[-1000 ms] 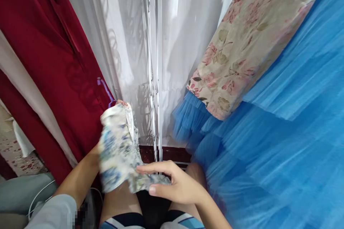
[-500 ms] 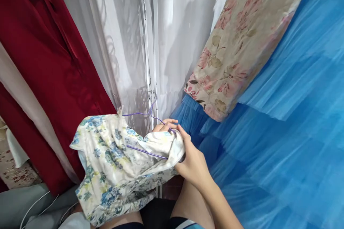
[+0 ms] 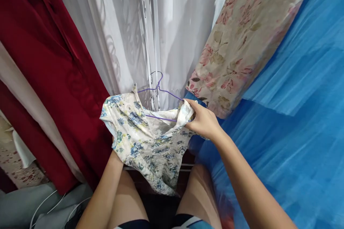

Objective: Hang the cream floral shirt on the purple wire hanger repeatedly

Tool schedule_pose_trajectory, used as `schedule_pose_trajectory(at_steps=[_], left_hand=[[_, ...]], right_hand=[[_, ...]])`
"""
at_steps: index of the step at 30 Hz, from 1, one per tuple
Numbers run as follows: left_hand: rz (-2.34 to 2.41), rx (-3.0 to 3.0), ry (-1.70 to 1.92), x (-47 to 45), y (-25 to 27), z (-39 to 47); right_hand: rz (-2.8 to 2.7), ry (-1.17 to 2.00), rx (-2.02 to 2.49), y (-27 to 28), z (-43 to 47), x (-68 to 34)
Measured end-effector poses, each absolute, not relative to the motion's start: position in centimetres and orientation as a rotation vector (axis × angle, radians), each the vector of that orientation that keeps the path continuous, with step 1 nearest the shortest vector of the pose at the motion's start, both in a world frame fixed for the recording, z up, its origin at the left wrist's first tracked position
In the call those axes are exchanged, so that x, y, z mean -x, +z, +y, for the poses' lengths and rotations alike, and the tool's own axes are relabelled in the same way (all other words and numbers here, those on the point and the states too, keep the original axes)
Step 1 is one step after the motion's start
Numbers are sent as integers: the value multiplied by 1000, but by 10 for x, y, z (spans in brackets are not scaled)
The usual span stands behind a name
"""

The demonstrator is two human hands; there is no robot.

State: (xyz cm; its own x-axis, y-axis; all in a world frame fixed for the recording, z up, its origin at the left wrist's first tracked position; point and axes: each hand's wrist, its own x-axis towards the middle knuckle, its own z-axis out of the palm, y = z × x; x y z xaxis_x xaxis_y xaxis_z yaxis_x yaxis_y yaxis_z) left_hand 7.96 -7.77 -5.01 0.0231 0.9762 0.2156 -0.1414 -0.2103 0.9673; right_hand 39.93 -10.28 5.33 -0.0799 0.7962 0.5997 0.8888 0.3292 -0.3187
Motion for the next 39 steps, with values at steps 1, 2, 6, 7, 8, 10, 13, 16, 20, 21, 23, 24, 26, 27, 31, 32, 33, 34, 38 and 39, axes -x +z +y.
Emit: schedule_pose_trajectory(at_steps=[1,2,6,7,8,10,13,16,20,21,23,24,26,27,31,32,33,34,38,39], left_hand=[[922,-1202,1445,-77,-53,-84],[870,-1119,1493,-75,-57,-91],[757,-854,1513,-74,-84,-118],[766,-812,1491,-76,-92,-124],[790,-775,1477,-80,-100,-128],[874,-735,1480,-89,-112,-133],[991,-736,1551,-102,-118,-133],[1021,-760,1594,-105,-117,-131],[1032,-822,1616,-94,-117,-132],[1037,-832,1620,-92,-117,-133],[1044,-840,1621,-90,-117,-137],[1039,-842,1618,-91,-116,-139],[1017,-827,1609,-96,-114,-144],[1009,-810,1603,-100,-112,-147],[1060,-719,1582,-110,-104,-158],[1076,-706,1589,-112,-102,-161],[1089,-695,1601,-113,-99,-164],[1099,-686,1614,-115,-97,-166],[1169,-653,1630,-123,-90,-174],[1197,-656,1625,-124,-90,-175]], right_hand=[[-1915,-165,1471,52,-103,-401],[-1945,-162,1459,50,-105,-404],[-2089,-204,1373,35,-118,-413],[-2114,-236,1338,31,-120,-413],[-2132,-268,1297,28,-121,-410],[-2156,-296,1217,23,-120,-399],[-2175,-192,1109,21,-119,-371],[-2198,38,947,18,-126,-343],[-1993,406,822,-17,-153,-320],[-1831,447,868,-32,-160,-316],[-1511,518,1042,-66,-171,-307],[-1471,599,1115,-81,-173,-302],[-1503,771,1192,-104,-174,-292],[-1543,830,1200,-112,-173,-287],[-1532,868,1189,-118,-163,-277],[-1492,883,1192,-118,-161,-277],[-1450,901,1200,-118,-160,-278],[-1419,921,1212,-119,-158,-278],[-1398,977,1203,-127,-152,-276],[-1382,988,1175,-129,-150,-273]])
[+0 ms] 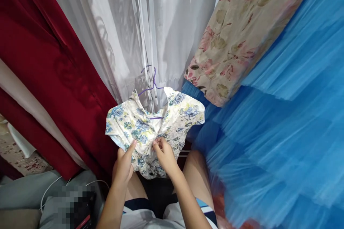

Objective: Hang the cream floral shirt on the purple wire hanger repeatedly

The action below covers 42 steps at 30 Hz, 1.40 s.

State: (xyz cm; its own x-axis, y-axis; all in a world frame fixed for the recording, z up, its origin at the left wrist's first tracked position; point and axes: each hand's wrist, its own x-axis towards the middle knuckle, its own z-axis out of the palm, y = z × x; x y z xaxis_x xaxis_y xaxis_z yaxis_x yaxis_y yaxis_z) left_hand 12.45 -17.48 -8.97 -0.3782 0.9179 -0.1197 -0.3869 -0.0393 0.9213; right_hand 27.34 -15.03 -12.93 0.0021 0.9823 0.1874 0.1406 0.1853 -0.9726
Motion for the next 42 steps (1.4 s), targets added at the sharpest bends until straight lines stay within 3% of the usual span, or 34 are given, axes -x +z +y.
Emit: schedule_pose_trajectory(at_steps=[4,9,14,23,34,37,42], left_hand=[[1247,-807,1679,-125,-96,-175],[1417,-1368,2192,-125,-128,-173],[1301,-1782,1548,-155,-154,-171],[1249,-1941,1393,-172,-153,-158],[1210,-2480,777,-158,-144,-158],[1117,-2435,911,-146,-124,-142],[1052,-2237,1558,-136,-33,-90]], right_hand=[[-1208,1066,1093,-136,-148,-267],[-1094,1220,1115,-135,-161,-275],[-1117,1254,1136,-119,-169,-282],[-1092,1218,1113,-93,-159,-290],[-1041,1014,833,37,-69,-297],[-1100,1015,859,36,-72,-294],[-1207,901,936,25,-89,-293]])
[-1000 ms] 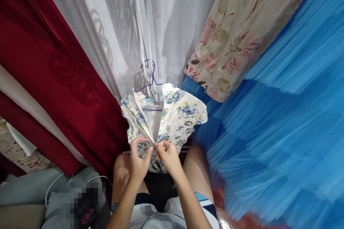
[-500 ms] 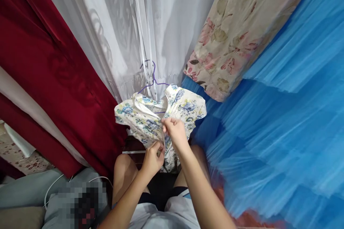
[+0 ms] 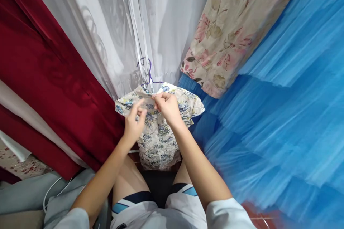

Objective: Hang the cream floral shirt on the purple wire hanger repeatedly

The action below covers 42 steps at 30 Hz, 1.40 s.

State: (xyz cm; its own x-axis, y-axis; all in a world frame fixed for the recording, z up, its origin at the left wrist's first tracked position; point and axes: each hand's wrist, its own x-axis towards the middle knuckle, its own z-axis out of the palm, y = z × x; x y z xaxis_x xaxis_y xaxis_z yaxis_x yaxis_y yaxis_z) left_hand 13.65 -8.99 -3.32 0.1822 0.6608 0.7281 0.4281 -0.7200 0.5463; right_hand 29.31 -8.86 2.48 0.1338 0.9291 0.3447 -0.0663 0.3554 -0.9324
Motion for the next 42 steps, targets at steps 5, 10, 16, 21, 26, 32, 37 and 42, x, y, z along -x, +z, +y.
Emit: schedule_pose_trajectory(at_steps=[5,10,16,21,26,32,37,42], left_hand=[[868,-2583,1547,-147,29,-46],[982,-2476,1798,-140,34,-33],[1299,-1765,2085,-56,0,21],[1469,-1241,1877,-35,-83,28],[1325,-1384,1518,-86,-142,-10],[974,-1534,1356,-150,-120,-52],[691,-1694,1337,-192,-67,-92],[598,-1804,1216,-205,-53,-104]], right_hand=[[-1259,760,970,19,-82,-295],[-1281,520,1172,-15,-63,-292],[-1314,659,1214,-46,-86,-288],[-1250,888,1133,-58,-110,-281],[-944,794,1171,-106,-114,-307],[-857,653,1313,-156,-124,-355],[-1011,611,1309,-134,-139,-350],[-1108,1152,1019,-97,-147,-329]])
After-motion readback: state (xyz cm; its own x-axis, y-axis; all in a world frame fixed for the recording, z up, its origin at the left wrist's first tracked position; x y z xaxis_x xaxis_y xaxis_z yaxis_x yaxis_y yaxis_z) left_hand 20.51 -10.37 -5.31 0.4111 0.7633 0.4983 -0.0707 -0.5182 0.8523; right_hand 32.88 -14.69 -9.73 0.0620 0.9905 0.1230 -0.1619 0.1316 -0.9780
